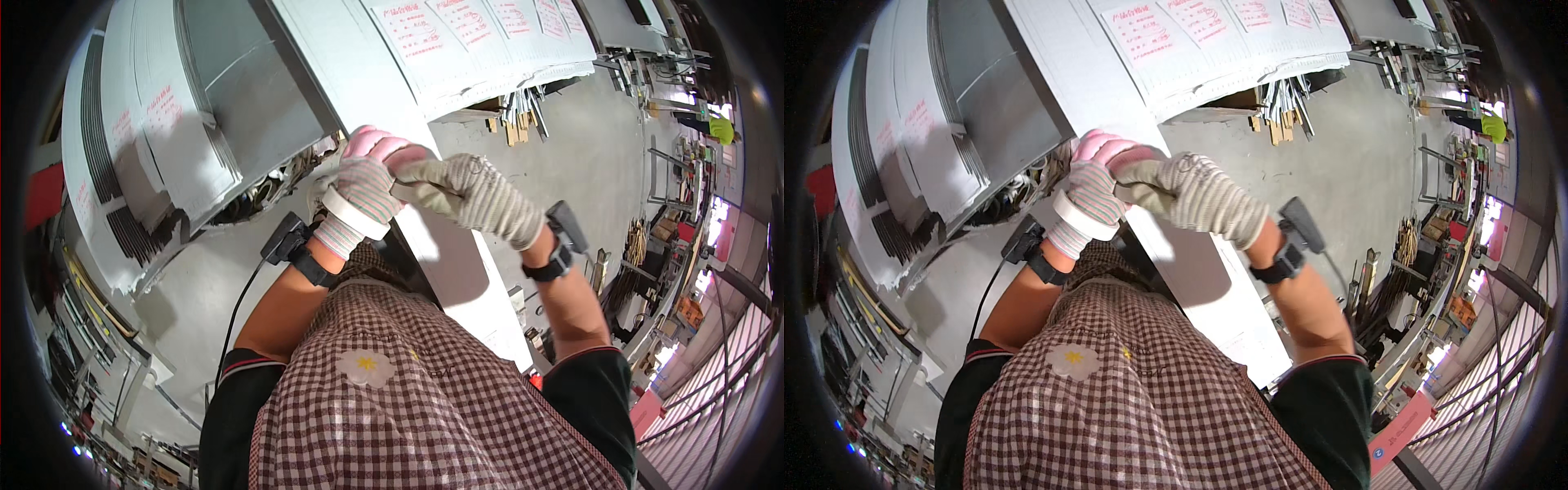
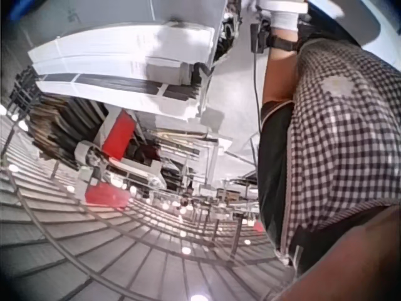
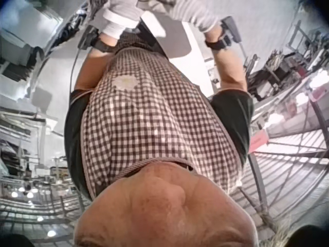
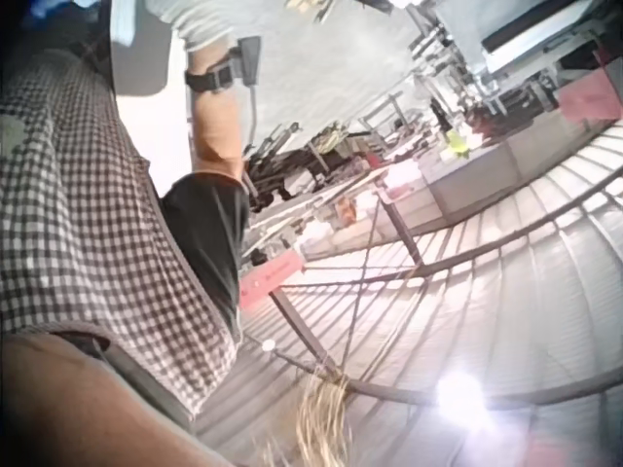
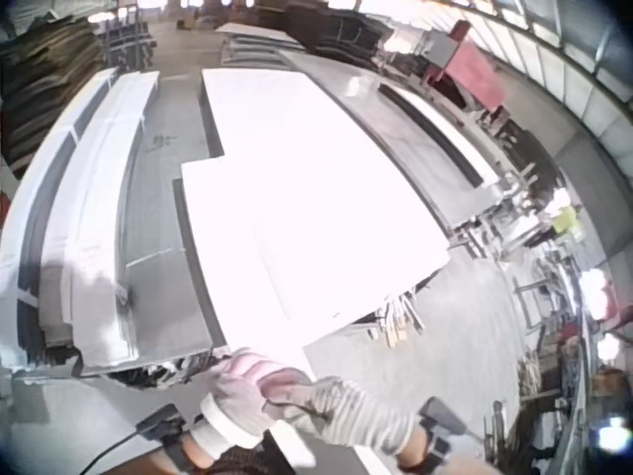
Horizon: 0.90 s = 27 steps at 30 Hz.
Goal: Applying adhesive tape to the edges of long metal or plastic structural panels in a warehouse.
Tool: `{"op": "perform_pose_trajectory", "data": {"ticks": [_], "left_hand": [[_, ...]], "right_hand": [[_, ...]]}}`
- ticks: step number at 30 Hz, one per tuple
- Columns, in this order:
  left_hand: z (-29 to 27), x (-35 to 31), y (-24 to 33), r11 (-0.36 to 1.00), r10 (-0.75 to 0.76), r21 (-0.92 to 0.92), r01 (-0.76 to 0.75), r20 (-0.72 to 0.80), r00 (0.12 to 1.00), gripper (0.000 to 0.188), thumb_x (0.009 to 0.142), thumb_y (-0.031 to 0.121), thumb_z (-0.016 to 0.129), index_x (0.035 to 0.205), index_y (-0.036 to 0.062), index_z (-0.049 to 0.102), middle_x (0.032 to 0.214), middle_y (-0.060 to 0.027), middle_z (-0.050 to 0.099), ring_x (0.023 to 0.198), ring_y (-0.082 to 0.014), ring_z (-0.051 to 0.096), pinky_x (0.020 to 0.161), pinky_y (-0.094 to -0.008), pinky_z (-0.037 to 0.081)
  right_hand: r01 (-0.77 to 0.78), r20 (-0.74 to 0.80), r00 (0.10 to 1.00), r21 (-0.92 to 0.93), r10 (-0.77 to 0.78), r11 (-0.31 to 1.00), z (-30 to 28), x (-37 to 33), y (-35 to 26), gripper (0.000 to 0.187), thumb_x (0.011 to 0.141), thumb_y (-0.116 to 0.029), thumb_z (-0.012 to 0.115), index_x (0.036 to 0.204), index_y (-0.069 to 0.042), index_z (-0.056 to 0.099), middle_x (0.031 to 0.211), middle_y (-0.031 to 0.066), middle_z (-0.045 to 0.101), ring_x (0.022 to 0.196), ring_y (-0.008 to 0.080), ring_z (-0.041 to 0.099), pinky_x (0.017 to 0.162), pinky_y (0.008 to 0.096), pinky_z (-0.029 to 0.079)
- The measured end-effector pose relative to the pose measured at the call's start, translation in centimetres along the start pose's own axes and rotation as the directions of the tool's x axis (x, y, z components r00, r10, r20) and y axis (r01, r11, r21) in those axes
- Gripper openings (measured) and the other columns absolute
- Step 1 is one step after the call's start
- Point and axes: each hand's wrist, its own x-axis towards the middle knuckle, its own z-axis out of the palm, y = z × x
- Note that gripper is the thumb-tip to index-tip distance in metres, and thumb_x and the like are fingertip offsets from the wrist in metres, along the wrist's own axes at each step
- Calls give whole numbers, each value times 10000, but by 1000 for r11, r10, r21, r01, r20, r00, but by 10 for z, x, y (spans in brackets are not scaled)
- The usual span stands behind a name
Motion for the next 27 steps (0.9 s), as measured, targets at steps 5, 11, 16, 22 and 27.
{"op": "perform_pose_trajectory", "data": {"ticks": [5, 11, 16, 22, 27], "left_hand": [[13, 3, -16, 974, 211, 101, -205, -51, 976, 542, 692, 312, 827, 1190, 177, 661, 1164, 9, 642, 1129, -252, 557, 1053, -462, 437], [13, -2, -20, 983, 162, 76, -164, 41, 986, 486, 695, 306, 819, 1153, 221, 681, 1146, 42, 649, 1119, -217, 563, 1019, -428, 452], [17, -9, -31, 989, 90, 145, -21, -492, 866, 532, 774, 356, 821, 1195, 96, 623, 1246, -110, 588, 1144, -264, 551, 1028, -457, 454], [33, -56, -26, 390, -709, -797, 460, 58, 702, 461, 893, 213, 796, 1216, 8, 540, 1004, -53, 659, 806, -91, 619, 727, -271, 548], [47, -94, 7, 372, -624, -668, 645, 334, 706, 464, 917, 239, 764, 1237, 21, 508, 970, -37, 615, 850, -120, 609, 761, -293, 541]], "right_hand": [[-351, 24, 923, -360, 385, 864, -46, 7, 26, 291, 978, -307, 629, 1162, -110, 738, 912, 144, 752, 883, 321, 728, 768, 425, 579], [-433, 161, 768, -583, 620, 687, 27, 68, 133, 368, 968, -336, 600, 1151, -46, 732, 1043, 137, 762, 919, 358, 721, 876, 452, 561], [-576, -251, 762, 158, 597, 802, 63, 54, 165, 373, 996, -321, 575, 1136, -8, 721, 1089, 149, 756, 928, 322, 724, 876, 398, 570], [-449, -208, 866, 77, 454, 890, 50, -13, 100, 265, 986, -202, 580, 1135, -42, 731, 1071, 157, 756, 970, 298, 727, 836, 343, 579], [-192, 281, 769, -755, 574, 627, 18, -51, 59, 222, 952, -56, 517, 1083, -44, 696, 997, 215, 722, 934, 370, 704, 837, 418, 579]]}}
